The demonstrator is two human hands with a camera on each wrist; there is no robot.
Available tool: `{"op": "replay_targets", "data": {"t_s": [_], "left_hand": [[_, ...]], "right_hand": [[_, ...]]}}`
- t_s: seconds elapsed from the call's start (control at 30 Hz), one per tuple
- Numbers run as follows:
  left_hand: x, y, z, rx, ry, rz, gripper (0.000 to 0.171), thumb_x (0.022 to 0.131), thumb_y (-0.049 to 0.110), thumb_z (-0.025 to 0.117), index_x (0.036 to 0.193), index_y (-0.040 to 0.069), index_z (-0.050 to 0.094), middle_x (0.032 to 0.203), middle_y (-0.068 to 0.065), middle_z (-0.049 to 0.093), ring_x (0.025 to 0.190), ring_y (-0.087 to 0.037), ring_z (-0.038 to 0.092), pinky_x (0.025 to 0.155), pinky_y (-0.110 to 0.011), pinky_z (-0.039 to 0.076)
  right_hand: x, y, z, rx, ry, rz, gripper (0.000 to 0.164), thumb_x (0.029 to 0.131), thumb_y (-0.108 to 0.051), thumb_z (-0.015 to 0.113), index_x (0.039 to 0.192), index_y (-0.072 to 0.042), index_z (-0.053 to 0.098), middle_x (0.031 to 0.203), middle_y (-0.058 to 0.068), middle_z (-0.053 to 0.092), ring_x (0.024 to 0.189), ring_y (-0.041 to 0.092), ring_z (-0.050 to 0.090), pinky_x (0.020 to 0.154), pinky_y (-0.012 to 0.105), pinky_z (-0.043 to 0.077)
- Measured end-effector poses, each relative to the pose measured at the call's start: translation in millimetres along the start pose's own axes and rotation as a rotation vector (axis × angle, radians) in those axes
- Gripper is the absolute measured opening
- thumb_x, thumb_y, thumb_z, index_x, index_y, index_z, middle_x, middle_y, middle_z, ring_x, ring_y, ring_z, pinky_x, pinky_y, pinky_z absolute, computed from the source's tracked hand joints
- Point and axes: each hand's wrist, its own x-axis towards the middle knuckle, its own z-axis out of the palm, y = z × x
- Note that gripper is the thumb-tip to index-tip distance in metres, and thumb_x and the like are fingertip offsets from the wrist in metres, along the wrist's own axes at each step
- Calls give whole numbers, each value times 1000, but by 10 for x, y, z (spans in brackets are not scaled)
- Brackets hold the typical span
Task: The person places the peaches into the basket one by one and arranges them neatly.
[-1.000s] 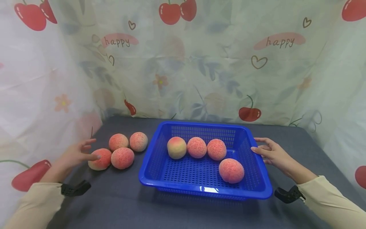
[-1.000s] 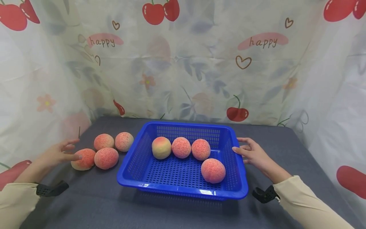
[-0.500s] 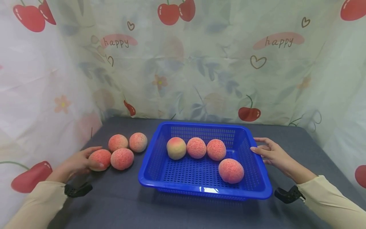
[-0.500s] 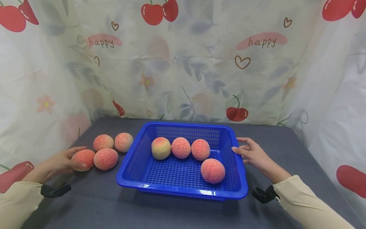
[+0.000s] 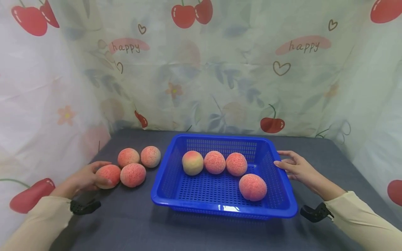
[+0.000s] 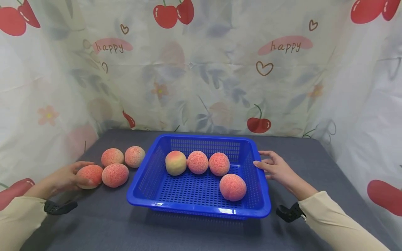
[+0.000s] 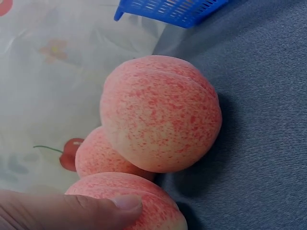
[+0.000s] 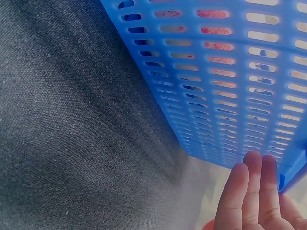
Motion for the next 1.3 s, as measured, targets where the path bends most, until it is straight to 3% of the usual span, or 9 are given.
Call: {"op": "replay_targets", "data": {"t_s": [0.23, 0.4, 0.57, 0.8, 1.07, 1.3], "left_hand": [[-59, 78, -113, 11, -4, 52, 85, 83, 13, 74, 143, -13, 20, 118, -33, 54, 93, -21, 60, 75, -37, 56], [-125, 241, -256, 27, 19, 93, 84, 86, 15, 71, 145, -12, 17, 120, -34, 53, 90, -16, 62, 76, -36, 56], [-212, 571, -369, 101, 75, 125, 83, 89, 23, 69, 148, -6, 18, 130, -36, 44, 97, -18, 59, 77, -34, 56], [-258, 1131, -421, 104, 93, 180, 83, 88, 25, 71, 151, 5, 21, 136, -31, 42, 94, -8, 59, 78, -25, 55], [-306, 1810, -193, 77, 98, 236, 82, 83, 27, 78, 150, 17, 31, 138, -24, 44, 100, -16, 61, 84, -28, 55], [-308, 2231, 141, -8, 16, 341, 73, 81, 20, 79, 143, 20, 41, 122, -17, 59, 96, -18, 64, 82, -31, 54]], "right_hand": [[1, -7, -1, 6, -3, 11, 74, 98, -35, 56, 149, 3, 17, 135, 35, 48, 99, 22, 68, 81, 40, 58], [9, -16, -1, -4, -2, 6, 74, 99, -35, 55, 148, 4, 18, 134, 35, 49, 98, 23, 69, 82, 41, 58], [12, -22, -7, -15, 0, 4, 74, 99, -35, 55, 148, 4, 18, 134, 36, 49, 98, 23, 69, 82, 41, 58], [11, -11, -5, -18, -4, 6, 74, 99, -35, 55, 148, 4, 17, 135, 36, 47, 99, 23, 68, 83, 42, 58], [15, 0, 2, -17, -6, 8, 74, 99, -35, 55, 148, 4, 17, 134, 35, 49, 97, 23, 69, 82, 42, 58], [22, 1, -5, 5, -7, 10, 74, 99, -35, 55, 149, 4, 16, 133, 34, 50, 96, 18, 69, 80, 38, 59]]}}
